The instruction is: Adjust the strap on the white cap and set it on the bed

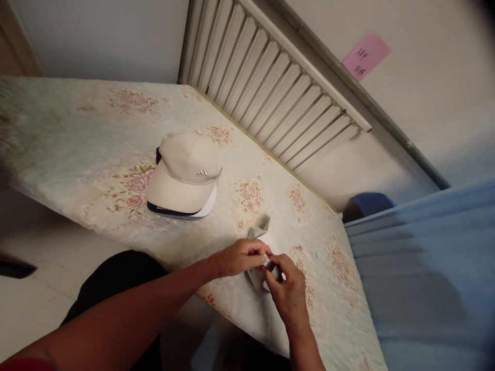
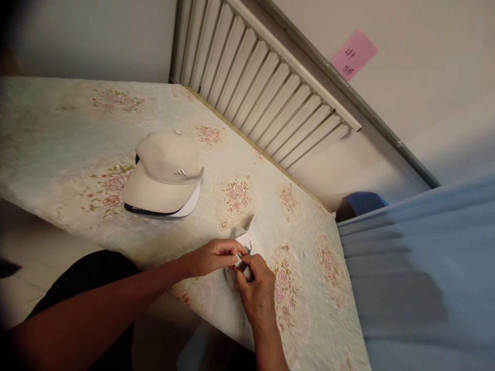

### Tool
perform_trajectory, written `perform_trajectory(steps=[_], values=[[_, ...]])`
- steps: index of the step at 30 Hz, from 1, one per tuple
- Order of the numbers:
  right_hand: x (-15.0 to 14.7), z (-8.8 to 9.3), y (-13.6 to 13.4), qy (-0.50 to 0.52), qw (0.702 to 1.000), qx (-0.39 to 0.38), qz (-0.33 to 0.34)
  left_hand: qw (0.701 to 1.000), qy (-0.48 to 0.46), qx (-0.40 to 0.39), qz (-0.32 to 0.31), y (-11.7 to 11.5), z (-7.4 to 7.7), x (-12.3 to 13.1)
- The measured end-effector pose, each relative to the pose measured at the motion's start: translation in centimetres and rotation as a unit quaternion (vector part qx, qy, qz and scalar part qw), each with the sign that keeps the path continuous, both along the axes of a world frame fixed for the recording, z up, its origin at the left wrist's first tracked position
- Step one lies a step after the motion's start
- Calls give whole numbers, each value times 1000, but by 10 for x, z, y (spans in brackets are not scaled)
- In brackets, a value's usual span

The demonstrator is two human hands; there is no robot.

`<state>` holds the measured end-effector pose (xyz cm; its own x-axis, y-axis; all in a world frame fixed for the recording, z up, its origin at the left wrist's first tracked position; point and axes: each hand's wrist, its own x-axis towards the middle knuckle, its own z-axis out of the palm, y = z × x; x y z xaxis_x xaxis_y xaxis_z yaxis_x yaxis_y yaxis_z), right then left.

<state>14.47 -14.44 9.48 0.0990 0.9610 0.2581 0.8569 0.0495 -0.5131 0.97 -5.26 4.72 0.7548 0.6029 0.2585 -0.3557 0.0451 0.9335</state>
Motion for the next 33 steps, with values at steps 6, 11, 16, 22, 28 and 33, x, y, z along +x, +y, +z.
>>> perform_trajectory(steps=[6,11,16,22,28,33], values=[[7,4,-6,-1,999,-26,-42,996,-11,-86,-24,5,1,-3],[17,4,-11,33,995,-62,-72,997,10,-73,-4,13,0,-5],[18,10,-11,98,987,-115,-60,996,84,2,-31,12,-2,-4],[19,9,-13,175,971,-159,-25,976,125,176,-15,9,-7,0],[30,1,-19,190,963,-193,-8,970,139,200,7,21,-9,-3],[42,3,-22,200,957,-210,16,982,163,74,-58,30,-4,-8]])
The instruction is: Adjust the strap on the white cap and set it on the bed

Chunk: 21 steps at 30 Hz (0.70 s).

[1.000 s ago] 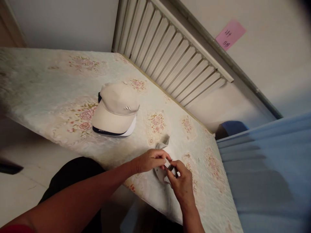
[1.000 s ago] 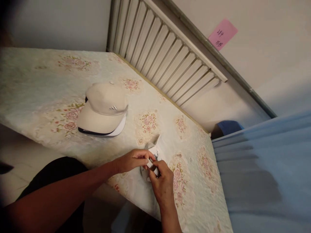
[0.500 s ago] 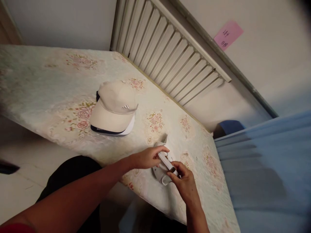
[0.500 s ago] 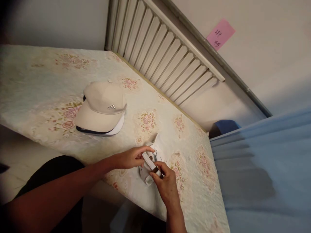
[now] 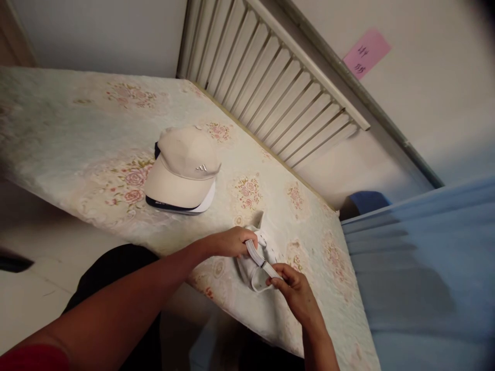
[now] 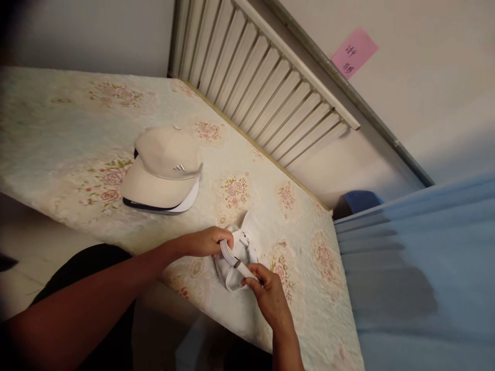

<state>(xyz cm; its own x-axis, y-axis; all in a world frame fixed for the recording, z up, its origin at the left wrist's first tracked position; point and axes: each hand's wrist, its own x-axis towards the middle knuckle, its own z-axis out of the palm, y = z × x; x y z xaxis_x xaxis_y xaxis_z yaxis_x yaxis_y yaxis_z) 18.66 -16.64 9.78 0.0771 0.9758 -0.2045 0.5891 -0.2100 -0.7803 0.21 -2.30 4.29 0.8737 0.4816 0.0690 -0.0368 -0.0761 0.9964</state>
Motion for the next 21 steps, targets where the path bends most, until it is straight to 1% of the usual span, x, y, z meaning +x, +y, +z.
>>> perform_trajectory(steps=[2,5,10,13,17,21], values=[[3,1,0,10,1000,-2,13,999,10,-31,-14,1,2,-1],[4,0,0,10,1000,-9,22,998,12,-56,-25,1,3,-1],[5,-1,-1,35,999,-33,12,998,25,-48,-26,0,2,-1],[5,1,-2,42,997,-51,27,998,31,-50,-27,1,2,-1],[7,2,-2,29,997,-48,43,997,26,-64,-21,3,4,-3],[15,-2,-5,48,997,-55,26,997,31,-61,-16,5,5,-5]])
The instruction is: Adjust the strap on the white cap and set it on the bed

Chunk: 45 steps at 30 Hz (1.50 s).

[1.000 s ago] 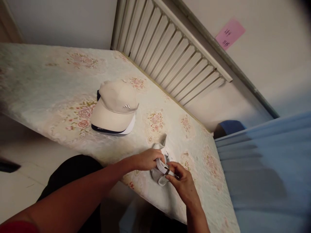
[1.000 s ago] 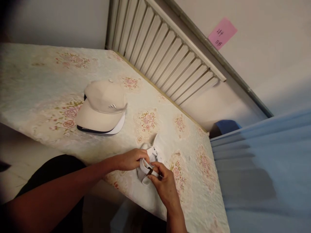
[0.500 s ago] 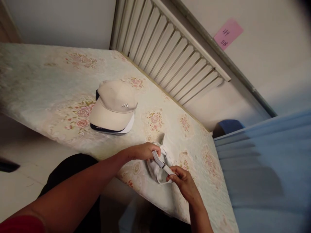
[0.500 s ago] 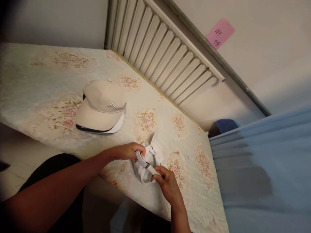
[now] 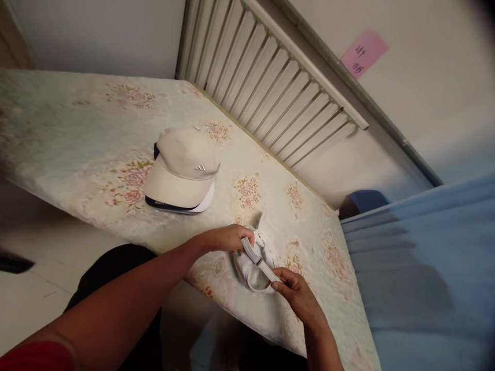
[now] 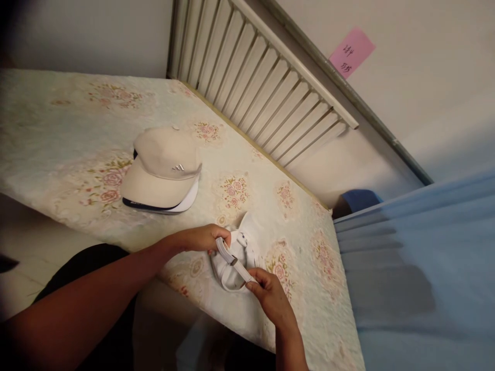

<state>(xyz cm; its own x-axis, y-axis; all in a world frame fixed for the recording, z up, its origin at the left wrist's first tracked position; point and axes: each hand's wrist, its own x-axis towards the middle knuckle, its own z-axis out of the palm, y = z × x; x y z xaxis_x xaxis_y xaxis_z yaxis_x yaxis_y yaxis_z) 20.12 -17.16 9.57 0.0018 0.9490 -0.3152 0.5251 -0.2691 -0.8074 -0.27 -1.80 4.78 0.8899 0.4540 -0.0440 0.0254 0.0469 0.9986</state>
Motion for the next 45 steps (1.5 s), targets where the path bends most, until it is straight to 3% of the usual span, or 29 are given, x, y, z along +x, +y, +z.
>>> perform_trajectory(steps=[6,17,29,35,42,45], values=[[3,-4,-3,47,998,-30,-28,1000,6,4,7,1,2,-1],[-5,-6,-9,41,998,-35,-13,1000,-2,-26,-13,5,3,-4],[-57,0,23,-8,999,16,-33,998,-12,-51,-24,5,2,-3],[-48,-10,19,37,998,10,-52,998,-35,-40,-15,4,6,-5],[-44,-13,14,38,998,-3,-56,999,-34,23,-3,5,-4,-1],[-45,-13,16,20,999,11,-49,999,-33,13,-2,5,-4,0]])
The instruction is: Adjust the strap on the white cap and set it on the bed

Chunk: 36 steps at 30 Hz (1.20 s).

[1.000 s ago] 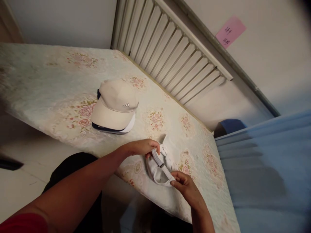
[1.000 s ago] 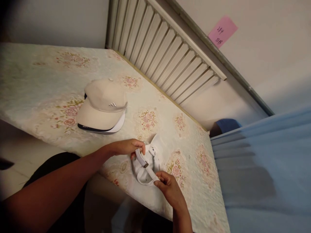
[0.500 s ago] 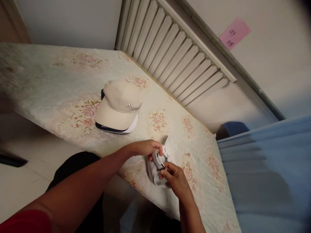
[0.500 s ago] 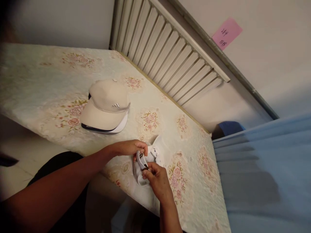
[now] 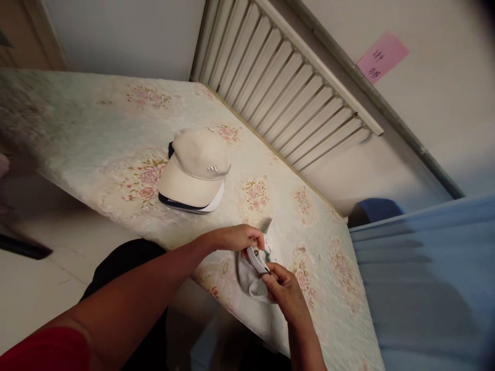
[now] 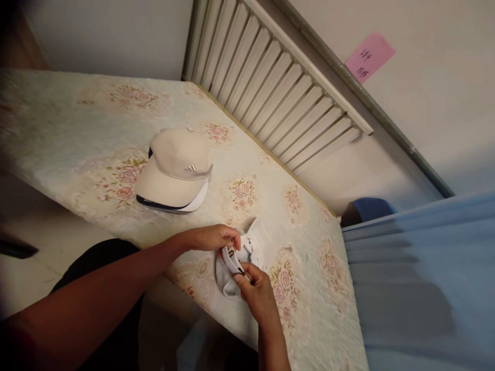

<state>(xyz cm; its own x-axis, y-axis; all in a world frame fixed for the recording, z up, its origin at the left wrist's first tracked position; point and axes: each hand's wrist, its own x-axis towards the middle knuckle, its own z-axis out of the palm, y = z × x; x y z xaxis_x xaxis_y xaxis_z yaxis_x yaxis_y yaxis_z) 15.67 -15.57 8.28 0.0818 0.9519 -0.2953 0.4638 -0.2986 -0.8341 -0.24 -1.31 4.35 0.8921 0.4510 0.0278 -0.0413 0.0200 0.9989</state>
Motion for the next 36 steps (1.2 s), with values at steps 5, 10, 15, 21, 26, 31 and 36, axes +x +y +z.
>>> perform_trajectory(steps=[5,10,15,21,26,31,36], values=[[4,-6,0,-24,1000,15,-5,1000,-1,-29,-5,-1,-1,1],[6,-10,-4,-2,999,-12,-31,1000,-7,-22,-3,-1,-3,1],[5,-11,-9,26,998,-31,-42,1000,-2,-2,10,-1,-2,1],[3,-8,-9,45,998,-17,-32,1000,-8,-4,15,-1,-3,3],[1,-8,-7,36,998,-9,-45,983,-14,83,160,-5,10,-2],[0,-13,-3,37,997,4,-68,933,-80,229,267,-19,20,-11],[0,-14,1,44,997,6,-61,821,-118,453,326,-46,23,-12]])
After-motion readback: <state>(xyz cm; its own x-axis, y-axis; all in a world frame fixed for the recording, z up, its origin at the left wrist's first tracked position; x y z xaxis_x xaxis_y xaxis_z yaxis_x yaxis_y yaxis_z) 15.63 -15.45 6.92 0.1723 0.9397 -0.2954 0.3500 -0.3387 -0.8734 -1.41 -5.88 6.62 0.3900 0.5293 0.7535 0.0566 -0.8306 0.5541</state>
